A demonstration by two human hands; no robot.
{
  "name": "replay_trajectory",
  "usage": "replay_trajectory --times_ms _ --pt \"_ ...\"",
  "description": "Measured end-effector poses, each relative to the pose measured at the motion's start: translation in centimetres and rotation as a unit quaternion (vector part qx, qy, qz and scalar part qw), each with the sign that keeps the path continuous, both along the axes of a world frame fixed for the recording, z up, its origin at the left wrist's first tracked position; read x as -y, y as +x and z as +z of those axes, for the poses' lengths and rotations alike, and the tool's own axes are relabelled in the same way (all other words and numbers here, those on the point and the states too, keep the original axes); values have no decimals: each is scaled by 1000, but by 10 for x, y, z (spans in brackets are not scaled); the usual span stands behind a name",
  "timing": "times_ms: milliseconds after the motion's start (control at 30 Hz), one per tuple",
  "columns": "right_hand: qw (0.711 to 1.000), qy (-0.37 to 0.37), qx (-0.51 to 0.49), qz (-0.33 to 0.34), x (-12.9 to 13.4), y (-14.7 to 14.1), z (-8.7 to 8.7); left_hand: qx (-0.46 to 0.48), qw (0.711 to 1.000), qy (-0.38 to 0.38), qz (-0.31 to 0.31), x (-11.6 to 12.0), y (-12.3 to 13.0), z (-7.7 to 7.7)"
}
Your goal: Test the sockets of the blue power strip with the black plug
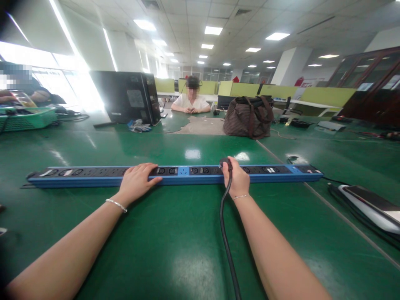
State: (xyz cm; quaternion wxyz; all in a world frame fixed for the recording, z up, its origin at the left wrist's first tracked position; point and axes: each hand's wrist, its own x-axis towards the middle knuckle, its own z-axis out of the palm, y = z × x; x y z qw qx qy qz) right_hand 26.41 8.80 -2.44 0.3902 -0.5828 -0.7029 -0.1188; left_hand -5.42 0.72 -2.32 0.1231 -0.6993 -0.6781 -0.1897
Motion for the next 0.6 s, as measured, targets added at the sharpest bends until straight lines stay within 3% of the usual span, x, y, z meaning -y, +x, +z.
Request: replay_trajectory --times_ms 267,467,600 --pt "997 18 -67 -41 2 17 11 2 1000 -5 3 1 0 1" --pt "990 47 -114 -75 -8 60 22 2 1000 -10 7 1 1 2" --pt "989 7 -125 -80 -16 89 17 -1 1000 -2 2 1 1 1"
